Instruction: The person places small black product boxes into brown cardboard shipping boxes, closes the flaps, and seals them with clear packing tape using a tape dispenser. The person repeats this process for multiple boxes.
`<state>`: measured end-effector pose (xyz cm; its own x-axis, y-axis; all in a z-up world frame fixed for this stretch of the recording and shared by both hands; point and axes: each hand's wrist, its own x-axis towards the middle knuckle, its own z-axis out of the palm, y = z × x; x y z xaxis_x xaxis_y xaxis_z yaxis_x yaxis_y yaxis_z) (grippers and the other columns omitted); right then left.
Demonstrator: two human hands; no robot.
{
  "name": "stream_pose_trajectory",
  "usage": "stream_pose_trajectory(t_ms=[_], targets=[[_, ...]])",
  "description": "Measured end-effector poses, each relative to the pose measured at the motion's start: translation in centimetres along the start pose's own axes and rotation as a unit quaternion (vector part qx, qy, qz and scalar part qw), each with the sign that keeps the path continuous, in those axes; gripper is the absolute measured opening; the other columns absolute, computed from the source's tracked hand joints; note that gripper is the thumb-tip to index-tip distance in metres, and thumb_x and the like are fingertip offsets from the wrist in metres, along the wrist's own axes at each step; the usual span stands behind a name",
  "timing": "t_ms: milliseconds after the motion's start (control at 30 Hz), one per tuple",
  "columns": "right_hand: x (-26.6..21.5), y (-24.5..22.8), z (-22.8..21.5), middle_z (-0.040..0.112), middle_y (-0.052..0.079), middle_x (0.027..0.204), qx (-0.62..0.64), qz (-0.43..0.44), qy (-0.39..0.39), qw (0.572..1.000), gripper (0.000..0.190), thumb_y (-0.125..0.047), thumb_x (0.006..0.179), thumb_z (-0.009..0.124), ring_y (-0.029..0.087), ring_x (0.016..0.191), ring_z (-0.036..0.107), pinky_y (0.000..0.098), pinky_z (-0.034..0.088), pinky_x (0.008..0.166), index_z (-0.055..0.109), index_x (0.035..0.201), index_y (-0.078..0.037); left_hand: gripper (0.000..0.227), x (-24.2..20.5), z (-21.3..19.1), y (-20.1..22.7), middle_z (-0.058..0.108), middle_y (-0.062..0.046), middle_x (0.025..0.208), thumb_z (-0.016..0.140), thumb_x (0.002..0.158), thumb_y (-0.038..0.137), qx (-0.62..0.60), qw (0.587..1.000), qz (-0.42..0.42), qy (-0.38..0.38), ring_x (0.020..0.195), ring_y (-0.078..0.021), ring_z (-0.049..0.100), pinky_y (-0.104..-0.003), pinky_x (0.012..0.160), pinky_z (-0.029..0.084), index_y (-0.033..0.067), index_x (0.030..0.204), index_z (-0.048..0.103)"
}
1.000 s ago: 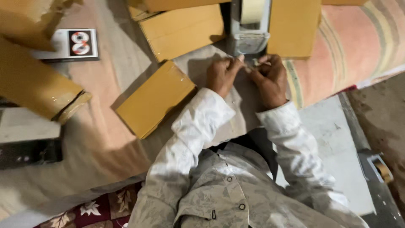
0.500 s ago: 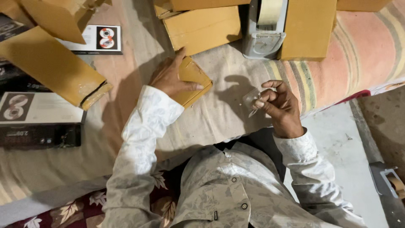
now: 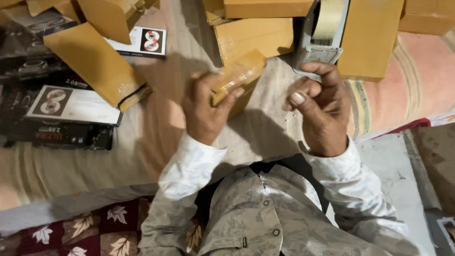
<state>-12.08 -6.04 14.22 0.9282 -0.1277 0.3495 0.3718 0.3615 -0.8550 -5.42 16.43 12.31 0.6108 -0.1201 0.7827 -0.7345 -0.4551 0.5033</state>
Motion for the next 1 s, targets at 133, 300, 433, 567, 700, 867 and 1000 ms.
stream_pose_trajectory(t_ms=[133,300,433,567,700,867,1000], targets=[[0.6,0.6,2.5,0.067,0.007,0.086,-0.01,0.034,-0.013,0.999,0.046,0.001,0.1,0.073,0.015,0.079,0.064,0.0279,0.051,0.08,0.049,0.139,0.001,0.048,-2.4,0.8,0.2,0.061,-0.018,0.12,0.086,0.092,0.011,-0.005,0.999,-0.006,0.039,0.107,-0.0361,0.065,-0.045,0.091,0.055,0.0066,0.128,0.054],[1.0,0.8,3.8,0.071,0.008,0.089,-0.052,0.049,-0.02,0.997,0.046,0.002,0.1,0.073,0.016,0.083,0.068,0.0287,0.054,0.08,0.048,0.139,0.002,0.055,-3.3,0.2,0.3,0.062,-0.017,0.118,0.089,0.086,0.009,-0.019,0.999,0.016,0.032,0.104,-0.0366,0.066,-0.046,0.089,0.055,0.0064,0.126,0.051],[1.5,0.8,4.7,0.074,0.012,0.092,-0.057,0.075,-0.011,0.995,0.046,0.002,0.098,0.073,0.018,0.086,0.073,0.0309,0.06,0.084,0.045,0.135,0.002,0.059,-3.9,0.5,0.5,0.061,-0.016,0.119,0.09,0.088,0.007,-0.023,0.999,0.026,0.024,0.104,-0.0351,0.066,-0.043,0.084,0.056,0.0069,0.13,0.049],[1.7,0.9,5.4,0.072,0.013,0.082,-0.107,0.093,-0.004,0.99,0.052,0.0,0.093,0.075,0.019,0.078,0.075,0.0324,0.064,0.076,0.041,0.133,0.003,0.064,-3.8,-0.1,0.9,0.059,-0.015,0.12,0.089,0.088,0.006,-0.029,0.999,0.03,0.02,0.104,-0.0342,0.065,-0.043,0.084,0.056,0.0106,0.134,0.045],[1.1,1.0,5.3,0.07,0.012,0.083,-0.12,0.104,-0.02,0.987,0.058,-0.002,0.097,0.076,0.019,0.08,0.074,0.032,0.064,0.079,0.038,0.14,0.004,0.07,-2.2,-2.3,1.9,0.056,-0.01,0.108,0.089,0.09,0.001,0.04,0.995,0.062,-0.068,0.099,-0.0298,0.061,-0.038,0.077,0.053,0.0167,0.146,0.05],[0.9,3.0,4.4,0.075,0.013,0.094,-0.137,0.011,-0.078,0.987,0.079,-0.007,0.106,0.075,0.021,0.092,0.078,0.0326,0.065,0.091,0.019,0.162,0.003,0.074,-0.3,-4.6,2.5,0.051,-0.01,0.1,0.085,0.086,0.002,0.039,0.979,0.02,-0.199,0.096,-0.0267,0.058,-0.041,0.085,0.052,0.0133,0.151,0.053],[0.7,5.4,2.9,0.079,0.012,0.09,-0.184,-0.024,-0.066,0.98,0.088,-0.016,0.106,0.081,0.02,0.087,0.081,0.0302,0.067,0.084,0.017,0.163,0.001,0.073,0.7,-4.8,2.3,0.053,-0.01,0.102,0.085,0.088,0.002,0.017,0.972,0.004,-0.233,0.097,-0.0286,0.058,-0.042,0.086,0.051,0.0109,0.152,0.053]])
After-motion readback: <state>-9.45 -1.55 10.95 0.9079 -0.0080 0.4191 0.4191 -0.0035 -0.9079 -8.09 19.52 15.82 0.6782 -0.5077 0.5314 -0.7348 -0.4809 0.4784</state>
